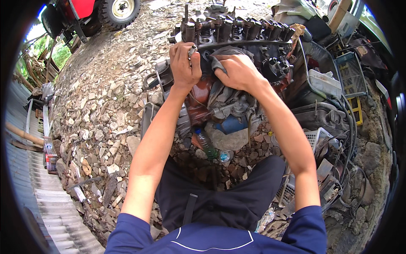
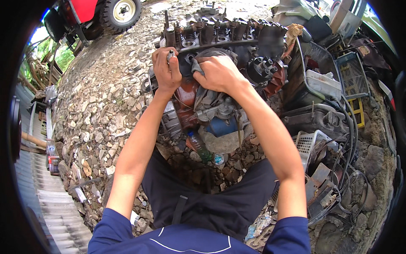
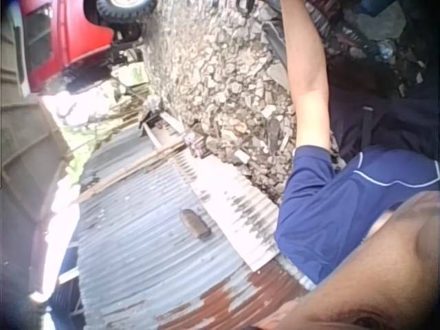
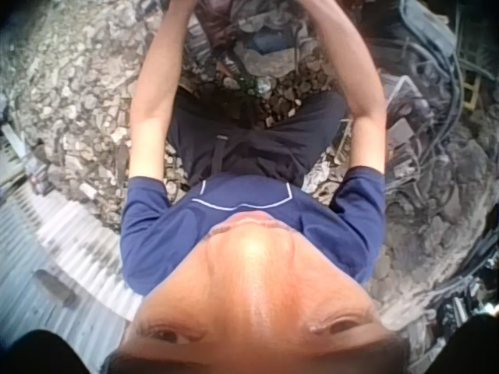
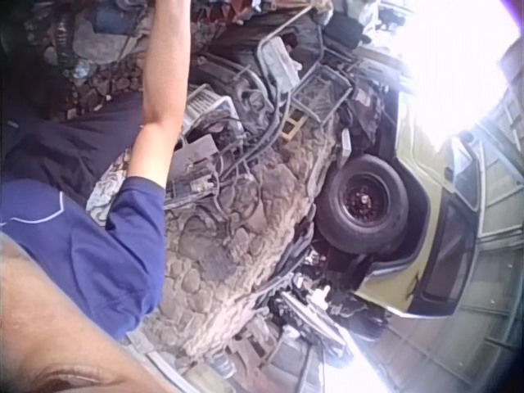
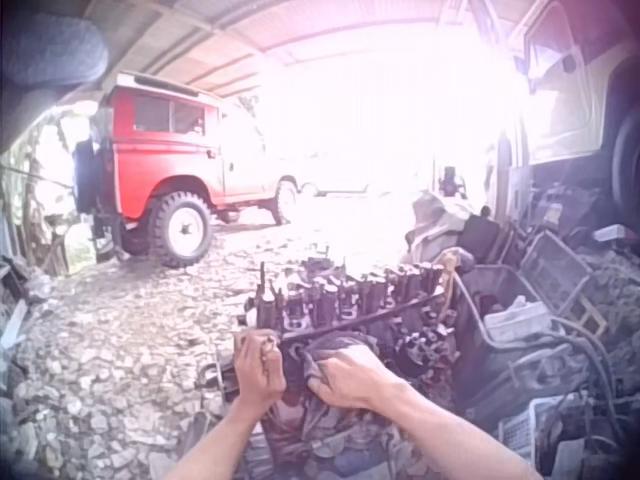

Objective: The person wipes an engine block and a small mechanical component with a cloth, then uses a metal tool to manipulate parts on the cylinder head.

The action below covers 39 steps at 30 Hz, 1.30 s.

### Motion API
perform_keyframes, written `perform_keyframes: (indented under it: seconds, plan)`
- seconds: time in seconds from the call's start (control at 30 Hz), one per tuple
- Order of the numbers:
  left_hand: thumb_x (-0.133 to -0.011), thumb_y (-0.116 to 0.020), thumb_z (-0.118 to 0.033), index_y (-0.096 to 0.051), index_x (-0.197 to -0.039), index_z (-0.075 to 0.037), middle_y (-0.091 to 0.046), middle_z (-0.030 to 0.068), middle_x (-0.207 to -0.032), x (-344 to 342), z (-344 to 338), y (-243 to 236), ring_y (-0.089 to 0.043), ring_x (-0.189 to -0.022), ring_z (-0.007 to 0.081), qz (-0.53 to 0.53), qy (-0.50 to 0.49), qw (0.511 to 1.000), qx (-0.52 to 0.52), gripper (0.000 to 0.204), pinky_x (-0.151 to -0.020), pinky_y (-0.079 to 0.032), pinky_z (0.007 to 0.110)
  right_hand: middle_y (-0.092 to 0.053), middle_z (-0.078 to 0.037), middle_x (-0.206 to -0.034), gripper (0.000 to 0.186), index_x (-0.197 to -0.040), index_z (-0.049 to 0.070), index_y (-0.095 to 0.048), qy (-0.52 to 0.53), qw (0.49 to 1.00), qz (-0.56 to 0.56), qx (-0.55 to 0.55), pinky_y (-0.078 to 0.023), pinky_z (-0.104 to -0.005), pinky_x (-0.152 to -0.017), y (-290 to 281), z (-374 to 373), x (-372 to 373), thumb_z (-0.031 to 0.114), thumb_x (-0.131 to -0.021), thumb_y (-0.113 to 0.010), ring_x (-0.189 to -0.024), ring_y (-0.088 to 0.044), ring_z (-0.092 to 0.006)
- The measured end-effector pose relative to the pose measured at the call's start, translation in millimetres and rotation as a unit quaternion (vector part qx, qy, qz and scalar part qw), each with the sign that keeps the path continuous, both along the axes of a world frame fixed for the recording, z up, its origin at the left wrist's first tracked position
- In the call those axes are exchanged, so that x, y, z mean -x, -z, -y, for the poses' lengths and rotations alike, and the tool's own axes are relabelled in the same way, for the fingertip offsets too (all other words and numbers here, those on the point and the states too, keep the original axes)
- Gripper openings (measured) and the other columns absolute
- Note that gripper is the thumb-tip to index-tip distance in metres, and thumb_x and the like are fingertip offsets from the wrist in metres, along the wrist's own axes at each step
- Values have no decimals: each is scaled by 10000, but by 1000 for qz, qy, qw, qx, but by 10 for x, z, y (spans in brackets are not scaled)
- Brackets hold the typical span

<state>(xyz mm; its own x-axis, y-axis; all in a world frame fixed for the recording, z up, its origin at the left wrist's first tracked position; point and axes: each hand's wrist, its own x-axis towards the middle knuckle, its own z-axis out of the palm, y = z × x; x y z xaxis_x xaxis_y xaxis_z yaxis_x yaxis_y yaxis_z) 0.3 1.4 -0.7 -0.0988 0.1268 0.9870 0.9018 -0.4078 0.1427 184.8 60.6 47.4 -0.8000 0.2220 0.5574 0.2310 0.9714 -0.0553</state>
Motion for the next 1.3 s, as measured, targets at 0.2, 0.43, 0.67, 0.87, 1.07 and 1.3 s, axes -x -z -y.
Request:
perform_keyframes:
  seconds: [0.2, 0.43, 0.67, 0.87, 1.07, 1.3]
  plan:
    - [-969, -528, -237, -547, -910, -8, -624, 149, -945, -11, -21, 7, -539, -916, 350, -2, -5, 1000, 6, 237, -867, -411, 445, -682, -193, -1121, 360, -868, -21, -714, 10, 978, 177, -108, -550, -464, -772, -183, -194, 101, 312, -840, -583, -807, -681, -374]
    - [-1016, -449, -302, -548, -893, -18, -625, 130, -923, -9, -41, 17, -533, -922, 325, -6, -17, 1000, 1, 324, -874, -404, 420, -655, -266, -745, 417, -820, -40, -676, 81, 986, 133, 63, -545, -504, -702, -189, -48, 209, 335, -912, -520, -725, -658, -446]
    - [-983, -507, -245, -565, -916, -14, -624, 152, -955, 1, -21, 25, -540, -950, 349, 1, -16, 1000, 20, 247, -889, -413, 440, -610, -145, -683, 370, -853, -38, -575, 22, 763, -167, 624, -466, -344, -460, -54, -32, 4, 266, -958, -391, -410, -510, -196]
    - [-1031, -424, -289, -534, -855, -26, -629, 109, -909, -47, -41, -3, -520, -905, 306, -1, -25, 1000, -7, 335, -863, -401, 402, -560, -99, -661, 375, -871, 3, -587, -87, 589, -392, 701, -410, -338, -424, 229, 392, -577, 309, -967, -393, -417, -486, -225]
    - [-1026, -413, -245, -566, -892, -18, -615, 108, -889, -101, 17, -50, -512, -892, 311, 14, -11, 1000, 23, 305, -854, -399, 404, -613, -99, -647, 533, -787, 48, -596, -158, 503, -511, 679, -305, -245, -321, 812, 1019, -1452, 540, -936, -454, -288, -356, -129]
    - [-1030, -400, -202, -560, -885, 0, -607, 108, -882, -35, 207, -142, -499, -842, 264, 50, 20, 994, 93, 296, -819, -407, 368, -567, -114, -570, 388, -773, 65, -570, 123, 302, -399, 857, -290, -282, -318, 2068, 1613, -1751, 394, -956, -478, -276, -301, -145]
